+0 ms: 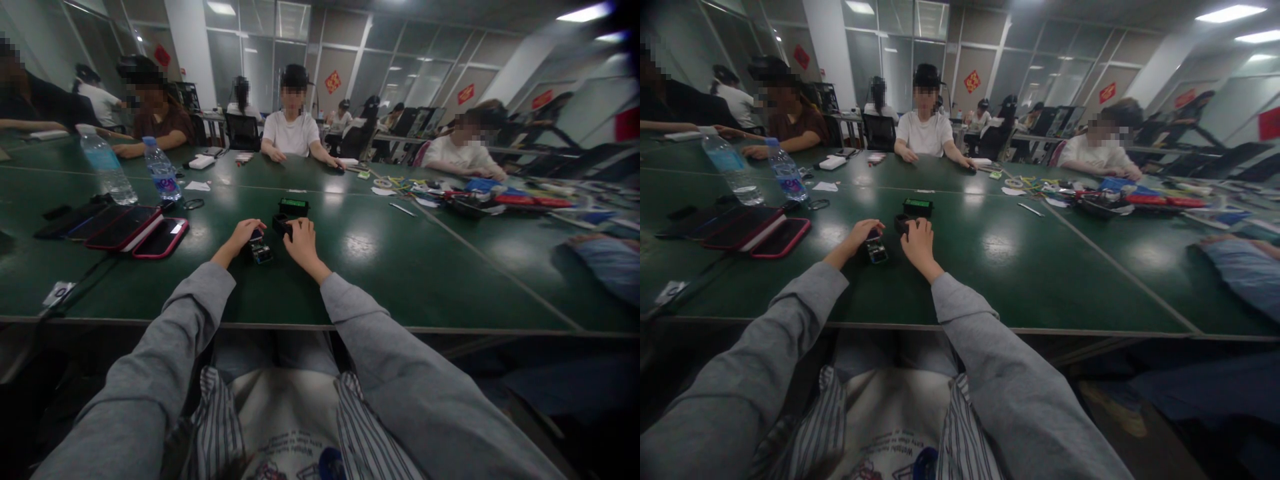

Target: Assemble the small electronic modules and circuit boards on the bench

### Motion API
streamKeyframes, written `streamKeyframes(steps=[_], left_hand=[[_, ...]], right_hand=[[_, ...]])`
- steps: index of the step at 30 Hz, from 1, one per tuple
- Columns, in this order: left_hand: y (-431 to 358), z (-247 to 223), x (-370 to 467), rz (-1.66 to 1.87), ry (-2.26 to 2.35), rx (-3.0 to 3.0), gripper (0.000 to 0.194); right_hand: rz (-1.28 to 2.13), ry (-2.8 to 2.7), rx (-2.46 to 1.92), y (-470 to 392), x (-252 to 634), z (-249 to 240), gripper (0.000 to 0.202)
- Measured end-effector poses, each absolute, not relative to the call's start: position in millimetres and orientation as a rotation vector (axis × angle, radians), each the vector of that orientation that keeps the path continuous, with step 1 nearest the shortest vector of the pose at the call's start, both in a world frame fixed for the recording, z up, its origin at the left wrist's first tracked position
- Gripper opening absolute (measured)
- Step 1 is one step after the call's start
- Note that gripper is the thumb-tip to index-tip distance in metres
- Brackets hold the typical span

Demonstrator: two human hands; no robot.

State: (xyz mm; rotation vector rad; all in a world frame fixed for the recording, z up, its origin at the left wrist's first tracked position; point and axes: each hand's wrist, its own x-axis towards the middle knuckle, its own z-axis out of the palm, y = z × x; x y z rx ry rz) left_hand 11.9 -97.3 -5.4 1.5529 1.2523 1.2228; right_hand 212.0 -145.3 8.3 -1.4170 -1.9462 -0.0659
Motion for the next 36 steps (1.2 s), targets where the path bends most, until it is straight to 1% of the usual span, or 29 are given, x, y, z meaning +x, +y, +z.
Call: streamKeyframes(steps=[6, 12, 16, 23, 31, 36], left_hand=[[-98.9, -5.2, 12.8, 1.269, 1.234, 1.526, 0.034], [-99.2, -2.8, 14.1, 1.320, 1.216, 1.496, 0.029], [-103.2, 0.3, 15.1, 1.325, 1.202, 1.469, 0.029], [-104.5, 0.1, 15.3, 1.302, 1.232, 1.441, 0.031], [-100.1, -3.4, 13.6, 1.298, 1.265, 1.504, 0.035], [-99.9, -3.5, 13.7, 1.307, 1.276, 1.521, 0.034]], right_hand=[[-0.016, -2.019, -1.067, -161.7, 193.8, 16.6, 0.028], [0.135, -2.240, -0.834, -179.2, 172.3, 12.4, 0.033], [0.207, -2.230, -0.838, -179.6, 171.7, 9.9, 0.032], [0.232, -2.205, -0.843, -176.1, 174.6, 8.5, 0.033], [0.177, -2.176, -0.930, -170.3, 181.8, 12.1, 0.027], [0.152, -2.162, -0.940, -167.1, 182.9, 10.8, 0.027]])
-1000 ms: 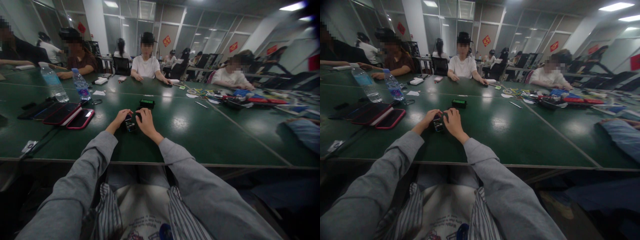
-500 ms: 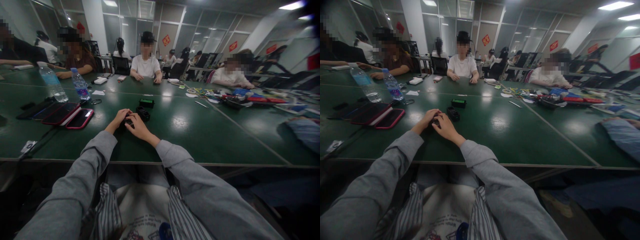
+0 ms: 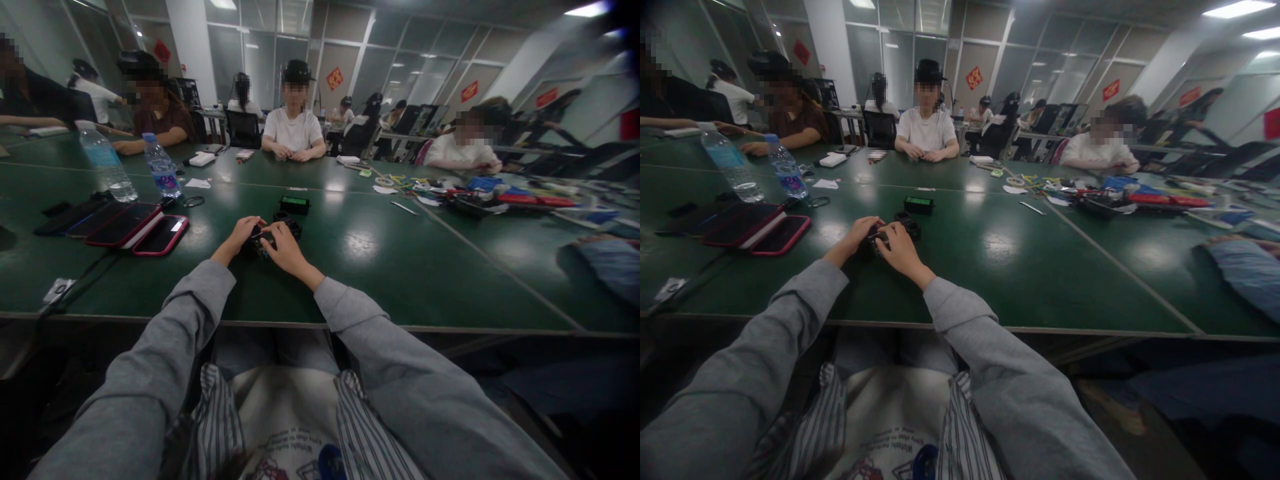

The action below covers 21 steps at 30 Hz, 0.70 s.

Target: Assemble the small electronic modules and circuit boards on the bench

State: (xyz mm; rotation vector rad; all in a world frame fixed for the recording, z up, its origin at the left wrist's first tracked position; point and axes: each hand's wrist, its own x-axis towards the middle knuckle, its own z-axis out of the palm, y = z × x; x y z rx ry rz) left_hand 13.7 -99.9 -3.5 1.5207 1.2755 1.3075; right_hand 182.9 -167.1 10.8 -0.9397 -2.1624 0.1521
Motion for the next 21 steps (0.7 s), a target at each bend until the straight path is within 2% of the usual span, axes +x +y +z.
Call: streamKeyframes(steps=[21], left_hand=[[-99.4, -3.3, 12.7, 1.263, 1.279, 1.595, 0.034]], right_hand=[[0.183, -2.208, -0.954, -162.9, 183.7, 7.3, 0.028]])
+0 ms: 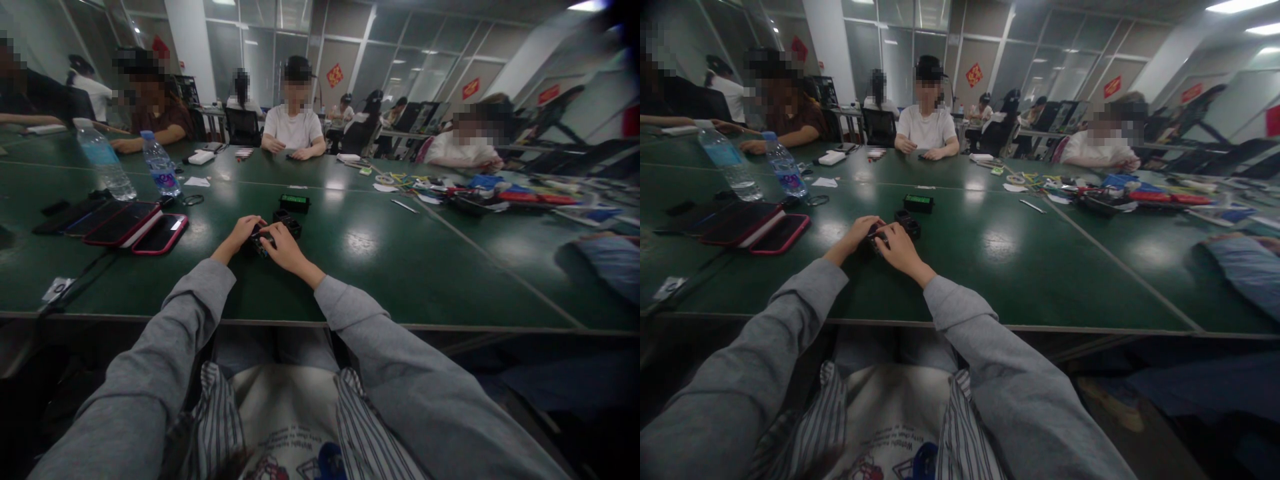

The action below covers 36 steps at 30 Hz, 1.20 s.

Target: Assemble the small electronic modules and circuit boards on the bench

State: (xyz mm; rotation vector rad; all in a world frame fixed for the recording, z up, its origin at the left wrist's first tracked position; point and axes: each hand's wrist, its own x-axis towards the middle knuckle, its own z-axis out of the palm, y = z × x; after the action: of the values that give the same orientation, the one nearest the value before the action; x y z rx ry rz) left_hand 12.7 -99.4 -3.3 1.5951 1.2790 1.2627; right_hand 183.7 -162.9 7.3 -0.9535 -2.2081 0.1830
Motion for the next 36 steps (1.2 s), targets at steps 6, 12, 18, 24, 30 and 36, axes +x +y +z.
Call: streamKeyframes(steps=[6, 12, 18, 24, 30, 36], left_hand=[[-96.5, -5.9, 11.5, 1.278, 1.291, 1.581, 0.034], [-97.0, -6.0, 12.0, 1.259, 1.312, 1.565, 0.035], [-98.9, -4.8, 12.9, 1.230, 1.300, 1.489, 0.034], [-100.6, -3.7, 12.5, 1.239, 1.284, 1.464, 0.031], [-103.0, -1.5, 13.0, 1.228, 1.277, 1.440, 0.030], [-107.0, 2.3, 14.6, 1.233, 1.288, 1.431, 0.028]], right_hand=[[0.198, -2.235, -0.931, -161.9, 184.1, 8.4, 0.027], [0.017, -2.142, -1.101, -156.3, 193.5, 14.9, 0.027], [-0.057, -2.021, -1.294, -138.7, 211.0, 7.1, 0.038], [-0.001, -2.068, -1.335, -130.1, 216.0, -0.1, 0.041], [0.057, -2.018, -1.387, -129.4, 218.9, 3.6, 0.036], [0.172, -2.106, -1.275, -150.8, 220.7, 9.5, 0.034]])
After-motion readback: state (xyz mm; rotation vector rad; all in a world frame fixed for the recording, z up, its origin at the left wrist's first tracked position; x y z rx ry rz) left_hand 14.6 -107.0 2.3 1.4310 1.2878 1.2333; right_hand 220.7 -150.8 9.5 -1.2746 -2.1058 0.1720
